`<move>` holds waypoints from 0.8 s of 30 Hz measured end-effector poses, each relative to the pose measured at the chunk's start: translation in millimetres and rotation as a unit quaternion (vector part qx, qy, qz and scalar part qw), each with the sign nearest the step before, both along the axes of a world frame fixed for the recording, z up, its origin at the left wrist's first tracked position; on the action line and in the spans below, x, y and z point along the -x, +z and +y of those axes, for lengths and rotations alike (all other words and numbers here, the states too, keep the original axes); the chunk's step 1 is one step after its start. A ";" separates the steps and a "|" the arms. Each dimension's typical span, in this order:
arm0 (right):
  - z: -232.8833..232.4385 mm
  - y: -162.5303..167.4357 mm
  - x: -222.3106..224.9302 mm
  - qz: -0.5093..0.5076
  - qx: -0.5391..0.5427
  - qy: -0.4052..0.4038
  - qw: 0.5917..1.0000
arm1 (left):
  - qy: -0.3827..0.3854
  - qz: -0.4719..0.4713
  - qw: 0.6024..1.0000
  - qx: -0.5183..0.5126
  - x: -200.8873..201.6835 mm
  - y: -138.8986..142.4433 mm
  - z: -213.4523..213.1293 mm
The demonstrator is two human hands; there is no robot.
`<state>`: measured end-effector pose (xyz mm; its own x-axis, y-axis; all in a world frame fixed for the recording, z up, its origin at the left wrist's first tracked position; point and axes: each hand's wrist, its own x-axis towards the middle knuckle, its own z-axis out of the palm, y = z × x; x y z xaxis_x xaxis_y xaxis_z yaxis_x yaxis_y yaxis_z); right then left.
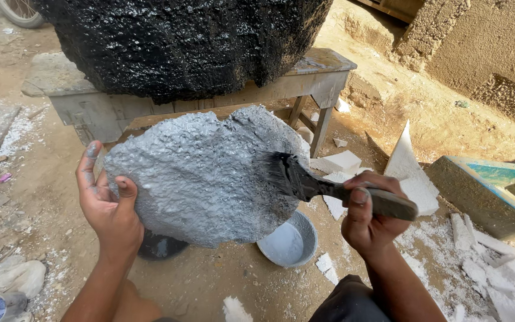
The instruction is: The person sits on the ground holding a large foam rock piece and brushes gray paint onto its surface with a paintbrush, repeatedly dipping the brush into a bowl of paint and turning the piece to coat different areas.
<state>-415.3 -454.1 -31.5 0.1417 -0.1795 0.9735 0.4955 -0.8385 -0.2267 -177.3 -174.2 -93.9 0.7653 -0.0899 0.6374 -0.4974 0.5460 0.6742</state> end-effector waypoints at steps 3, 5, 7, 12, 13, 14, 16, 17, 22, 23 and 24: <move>4.3 1.9 3.9 0.139 0.141 -0.171 0.965 | -0.007 0.003 1.000 0.004 -0.7 -1.4 -0.1; 4.5 2.8 5.3 0.061 0.040 -0.087 0.994 | -0.006 0.000 1.000 0.005 -1.6 -1.5 0.0; 0.9 2.2 2.3 0.058 0.015 -0.057 0.997 | 0.001 0.000 1.000 0.003 -1.8 -1.7 0.3; -20.5 -5.2 3.2 0.033 0.020 -0.031 0.999 | -0.025 0.035 0.999 0.014 -2.5 -4.1 -0.2; -25.8 -6.5 9.4 -0.029 -0.007 -0.036 0.999 | -0.019 0.040 0.999 0.012 -3.6 -4.4 0.4; -33.0 -6.2 15.6 -0.070 -0.035 -0.043 0.996 | -0.029 0.043 0.998 0.024 -4.7 -4.6 1.7; -51.3 -3.5 25.8 -0.114 -0.075 -0.055 0.989 | -0.050 0.053 0.996 0.043 -7.3 -5.2 5.2; -62.7 -1.0 29.0 -0.117 -0.087 -0.060 0.987 | -0.063 0.059 0.995 0.058 -8.7 -5.4 6.7; -110.4 -14.9 12.2 -0.001 -0.175 -0.001 0.985 | -0.120 0.088 0.984 0.098 -16.8 -0.7 10.7; -118.1 -21.8 6.3 0.027 -0.213 0.026 0.976 | -0.127 0.079 0.984 0.097 -18.2 1.9 10.9; -124.4 -29.5 -1.9 0.047 -0.254 0.067 0.964 | -0.135 0.070 0.984 0.096 -19.3 5.3 10.7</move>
<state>-413.5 -578.4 -61.0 0.2800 -0.6041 0.7461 0.5482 -0.5374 -0.6408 -158.0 -163.5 -88.6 0.8113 -0.1896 0.5531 -0.2273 0.7693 0.5971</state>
